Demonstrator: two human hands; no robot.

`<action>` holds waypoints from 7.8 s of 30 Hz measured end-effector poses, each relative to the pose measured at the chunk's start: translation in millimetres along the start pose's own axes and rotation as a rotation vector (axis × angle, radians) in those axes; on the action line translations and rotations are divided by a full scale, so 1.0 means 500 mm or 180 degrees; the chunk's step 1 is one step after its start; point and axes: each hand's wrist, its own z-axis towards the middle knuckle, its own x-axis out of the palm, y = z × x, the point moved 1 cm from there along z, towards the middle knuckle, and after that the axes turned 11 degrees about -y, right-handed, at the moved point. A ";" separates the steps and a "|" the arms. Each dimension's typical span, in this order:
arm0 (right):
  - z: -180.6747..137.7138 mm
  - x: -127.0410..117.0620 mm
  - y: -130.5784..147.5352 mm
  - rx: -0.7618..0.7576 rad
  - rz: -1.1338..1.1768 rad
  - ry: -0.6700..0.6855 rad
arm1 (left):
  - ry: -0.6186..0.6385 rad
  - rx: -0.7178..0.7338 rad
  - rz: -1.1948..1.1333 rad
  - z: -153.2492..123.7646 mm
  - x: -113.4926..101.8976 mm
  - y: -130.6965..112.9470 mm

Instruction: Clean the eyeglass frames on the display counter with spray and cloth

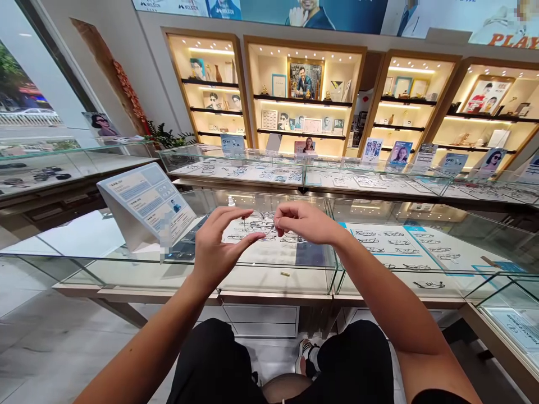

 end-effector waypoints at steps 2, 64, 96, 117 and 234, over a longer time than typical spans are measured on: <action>-0.003 -0.005 0.020 -0.0035 -0.0119 -0.0032 | -0.0037 -0.0018 0.0005 0.010 -0.004 -0.007; -0.071 -0.042 0.014 -0.1613 -0.1123 -0.2819 | -0.0366 0.0109 -0.0312 0.130 0.014 -0.018; -0.048 -0.050 -0.047 -0.1600 -0.1078 -0.2748 | -0.0860 0.0706 0.0365 0.100 0.037 -0.042; -0.042 -0.058 -0.071 -0.1464 -0.0896 -0.2461 | -0.0818 0.0690 0.0314 0.104 0.047 -0.050; -0.162 0.133 -0.173 0.0280 -0.0491 -0.0745 | 0.1035 -0.0536 -0.0027 -0.230 -0.020 0.013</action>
